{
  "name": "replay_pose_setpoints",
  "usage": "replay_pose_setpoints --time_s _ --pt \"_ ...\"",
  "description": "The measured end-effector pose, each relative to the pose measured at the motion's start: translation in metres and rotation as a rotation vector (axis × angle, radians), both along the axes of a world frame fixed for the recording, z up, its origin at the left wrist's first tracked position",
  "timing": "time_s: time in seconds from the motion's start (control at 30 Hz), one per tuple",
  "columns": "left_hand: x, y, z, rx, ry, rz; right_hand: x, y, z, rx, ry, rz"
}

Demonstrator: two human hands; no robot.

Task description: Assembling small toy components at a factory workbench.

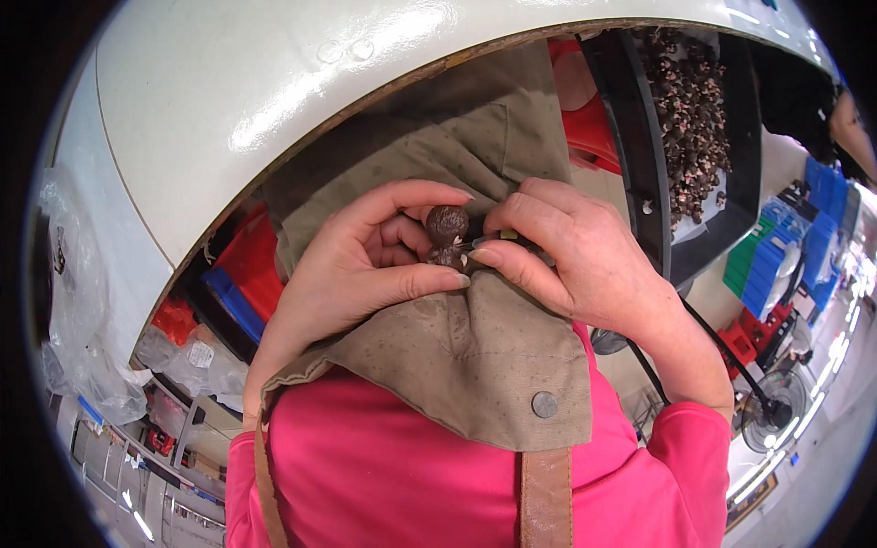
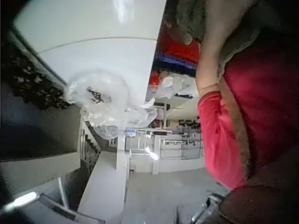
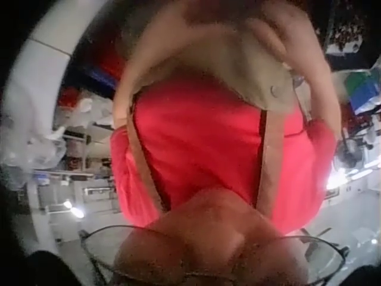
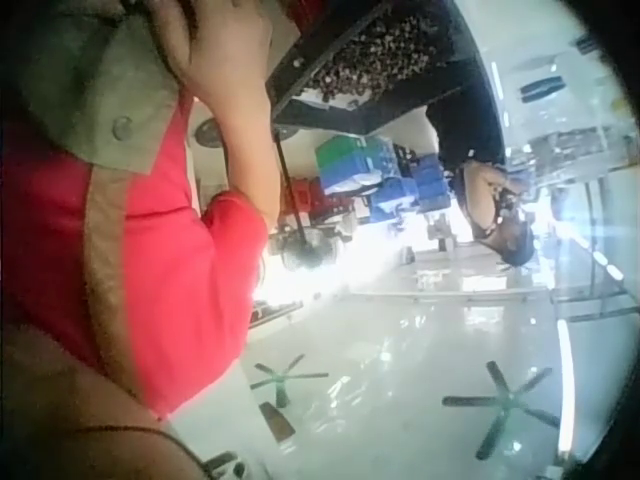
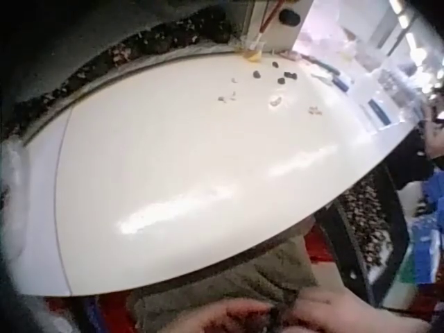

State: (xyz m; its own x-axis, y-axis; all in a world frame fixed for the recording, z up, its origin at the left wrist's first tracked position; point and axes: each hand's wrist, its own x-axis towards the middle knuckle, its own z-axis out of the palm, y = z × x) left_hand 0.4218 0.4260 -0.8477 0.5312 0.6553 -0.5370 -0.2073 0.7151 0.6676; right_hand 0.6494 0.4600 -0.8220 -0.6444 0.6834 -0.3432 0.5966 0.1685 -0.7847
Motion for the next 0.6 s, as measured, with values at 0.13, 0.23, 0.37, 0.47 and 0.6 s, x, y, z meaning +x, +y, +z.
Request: replay_pose_setpoints --time_s 0.13,0.23,0.37,0.47,0.6 --pt "-0.0013 0.0023 0.0013 -0.049 0.000 -0.027 -0.0009 -0.0004 -0.0001 -0.007 0.005 -0.003" --pt "-0.0006 -0.0031 -0.0045 0.046 -0.002 0.020 -0.0017 -0.0003 -0.0005 -0.002 0.014 -0.001" --pt "-0.0009 -0.0028 -0.0051 0.045 -0.002 0.017 -0.0045 0.0022 0.0027 0.001 -0.007 -0.002" --pt "-0.0011 -0.0025 -0.0041 0.046 0.004 0.011 -0.0043 0.0024 0.0031 -0.004 -0.015 -0.003" --pt "-0.0009 -0.0025 -0.0040 0.034 0.001 0.006 -0.0047 0.0016 0.0033 0.013 -0.024 -0.009"
